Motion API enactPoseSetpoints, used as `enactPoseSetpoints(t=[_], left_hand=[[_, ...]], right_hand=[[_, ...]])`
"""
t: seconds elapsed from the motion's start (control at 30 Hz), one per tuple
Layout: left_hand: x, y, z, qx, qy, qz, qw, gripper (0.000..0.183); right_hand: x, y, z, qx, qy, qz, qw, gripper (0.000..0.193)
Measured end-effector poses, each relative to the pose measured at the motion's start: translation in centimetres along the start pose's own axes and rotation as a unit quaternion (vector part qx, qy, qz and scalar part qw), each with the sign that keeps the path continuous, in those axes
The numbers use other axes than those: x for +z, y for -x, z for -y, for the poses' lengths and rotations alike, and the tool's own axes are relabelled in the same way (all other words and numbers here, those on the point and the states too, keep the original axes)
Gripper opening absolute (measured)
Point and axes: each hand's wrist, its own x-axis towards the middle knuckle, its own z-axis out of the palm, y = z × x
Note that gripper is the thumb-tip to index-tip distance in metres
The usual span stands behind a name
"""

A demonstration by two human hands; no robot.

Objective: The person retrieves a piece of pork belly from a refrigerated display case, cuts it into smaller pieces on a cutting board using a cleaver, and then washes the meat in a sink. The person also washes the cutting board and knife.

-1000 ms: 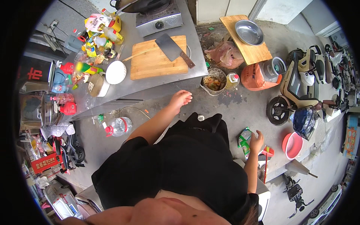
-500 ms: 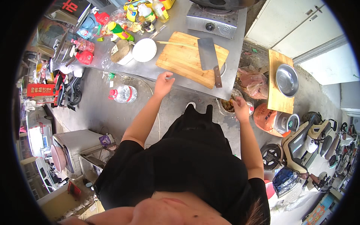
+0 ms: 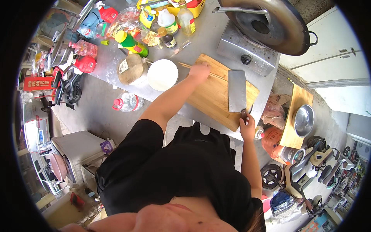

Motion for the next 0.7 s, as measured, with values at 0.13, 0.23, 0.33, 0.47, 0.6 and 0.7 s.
enactPoseSetpoints(t=[0.13,0.23,0.33,0.47,0.6,0.7], left_hand=[[-2.2,-0.7,1.1,0.061,0.025,0.005,0.998,0.022],[-5.4,-0.1,2.5,0.078,0.024,-0.049,0.995,0.022],[-10.2,1.9,5.0,0.045,-0.010,-0.081,0.996,0.022],[-12.7,7.4,13.5,-0.090,-0.045,-0.126,0.987,0.023],[-11.7,11.4,21.4,-0.267,-0.038,-0.074,0.960,0.022],[-11.4,12.0,22.6,-0.317,-0.027,-0.045,0.947,0.022]], right_hand=[[0.5,0.0,0.0,-0.002,0.021,-0.022,1.000,0.048],[0.7,-0.2,0.6,0.006,0.039,-0.034,0.999,0.044],[0.7,-0.5,0.1,0.016,0.031,-0.041,0.999,0.042],[1.2,-0.6,1.0,-0.006,0.036,-0.086,0.996,0.042],[1.8,-1.1,1.5,0.000,0.018,-0.122,0.992,0.046],[1.5,-0.8,1.6,0.000,0.063,-0.124,0.990,0.050]])
